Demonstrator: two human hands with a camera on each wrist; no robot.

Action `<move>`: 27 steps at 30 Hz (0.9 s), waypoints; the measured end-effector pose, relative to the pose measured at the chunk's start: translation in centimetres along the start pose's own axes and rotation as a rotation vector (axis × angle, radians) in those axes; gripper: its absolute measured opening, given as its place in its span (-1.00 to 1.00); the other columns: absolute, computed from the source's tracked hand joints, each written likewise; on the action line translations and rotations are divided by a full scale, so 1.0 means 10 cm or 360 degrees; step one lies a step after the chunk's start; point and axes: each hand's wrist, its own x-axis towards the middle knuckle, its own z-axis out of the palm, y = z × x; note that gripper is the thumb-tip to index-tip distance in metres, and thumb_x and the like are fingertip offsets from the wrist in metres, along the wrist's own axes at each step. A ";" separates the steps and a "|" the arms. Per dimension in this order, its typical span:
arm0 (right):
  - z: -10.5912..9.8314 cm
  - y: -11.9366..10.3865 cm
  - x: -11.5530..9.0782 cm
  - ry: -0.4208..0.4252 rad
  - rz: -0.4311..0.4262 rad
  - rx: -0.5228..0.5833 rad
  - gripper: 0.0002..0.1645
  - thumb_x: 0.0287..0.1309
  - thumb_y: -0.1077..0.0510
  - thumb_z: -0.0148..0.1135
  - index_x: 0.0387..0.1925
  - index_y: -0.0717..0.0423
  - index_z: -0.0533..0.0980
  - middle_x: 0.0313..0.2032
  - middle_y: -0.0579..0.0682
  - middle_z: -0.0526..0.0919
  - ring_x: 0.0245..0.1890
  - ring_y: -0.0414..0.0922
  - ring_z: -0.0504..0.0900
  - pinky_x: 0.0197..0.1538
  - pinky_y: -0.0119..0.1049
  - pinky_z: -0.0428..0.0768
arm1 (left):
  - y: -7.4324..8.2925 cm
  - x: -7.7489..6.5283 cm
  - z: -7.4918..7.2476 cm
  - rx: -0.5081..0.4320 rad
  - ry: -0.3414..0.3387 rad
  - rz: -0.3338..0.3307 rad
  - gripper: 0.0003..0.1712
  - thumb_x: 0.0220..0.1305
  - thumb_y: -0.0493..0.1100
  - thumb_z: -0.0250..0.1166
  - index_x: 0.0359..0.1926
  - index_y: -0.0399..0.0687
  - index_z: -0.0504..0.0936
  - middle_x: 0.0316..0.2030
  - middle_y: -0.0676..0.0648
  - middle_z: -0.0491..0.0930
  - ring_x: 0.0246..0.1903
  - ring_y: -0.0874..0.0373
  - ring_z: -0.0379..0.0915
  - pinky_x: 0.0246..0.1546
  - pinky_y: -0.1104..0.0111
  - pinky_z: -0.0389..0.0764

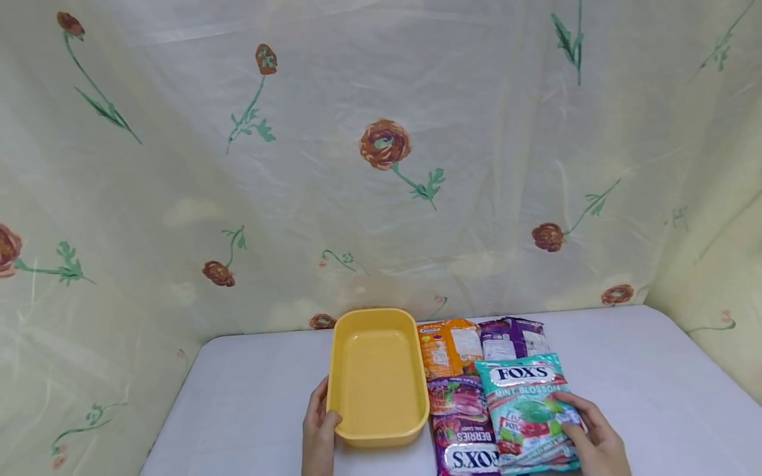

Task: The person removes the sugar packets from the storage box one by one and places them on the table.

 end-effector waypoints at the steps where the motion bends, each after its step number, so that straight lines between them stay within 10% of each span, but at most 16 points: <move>1: 0.00 0.00 0.00 0.0009 -0.0006 -0.0002 -0.40 0.30 0.18 -0.08 0.32 -0.31 0.20 0.11 -0.43 0.34 -0.26 -0.42 0.60 -0.19 -0.29 0.71 | 0.00 0.00 0.00 -0.0001 -0.0001 0.0000 -0.19 -0.02 -0.39 -0.08 0.38 -0.10 0.17 0.38 -0.18 0.18 0.35 -0.01 0.18 0.01 0.63 0.48; 10: -0.08 0.03 0.02 0.0006 0.0036 0.0018 -0.43 0.29 0.12 -0.07 0.30 -0.34 0.23 -0.28 -0.71 0.40 -0.28 -0.30 0.64 -0.24 -0.22 0.71 | 0.00 0.00 -0.01 -0.0014 -0.0010 0.0001 -0.19 -0.01 -0.40 -0.08 0.38 -0.11 0.16 0.38 -0.19 0.18 0.35 -0.01 0.18 0.02 0.63 0.48; 21: -0.21 0.13 0.09 0.0067 0.0038 -0.0118 -0.43 0.25 0.14 -0.05 0.28 -0.30 0.24 -0.24 -0.68 0.37 -0.31 -0.29 0.66 -0.27 -0.26 0.71 | -0.03 -0.01 -0.01 -0.0074 -0.0048 0.0067 -0.19 0.00 -0.42 -0.08 0.39 -0.14 0.16 0.39 -0.20 0.16 0.38 -0.04 0.13 0.06 0.66 0.43; 27: -0.17 0.13 0.08 0.0163 0.0039 -0.0358 -0.43 0.24 0.14 -0.11 0.28 -0.25 0.22 0.17 0.15 0.43 -0.43 -0.20 0.65 -0.43 -0.24 0.68 | 0.00 -0.01 -0.02 -0.0067 -0.0038 0.0031 -0.19 0.00 -0.41 -0.08 0.39 -0.12 0.15 0.40 -0.18 0.14 0.38 -0.02 0.13 0.08 0.62 0.46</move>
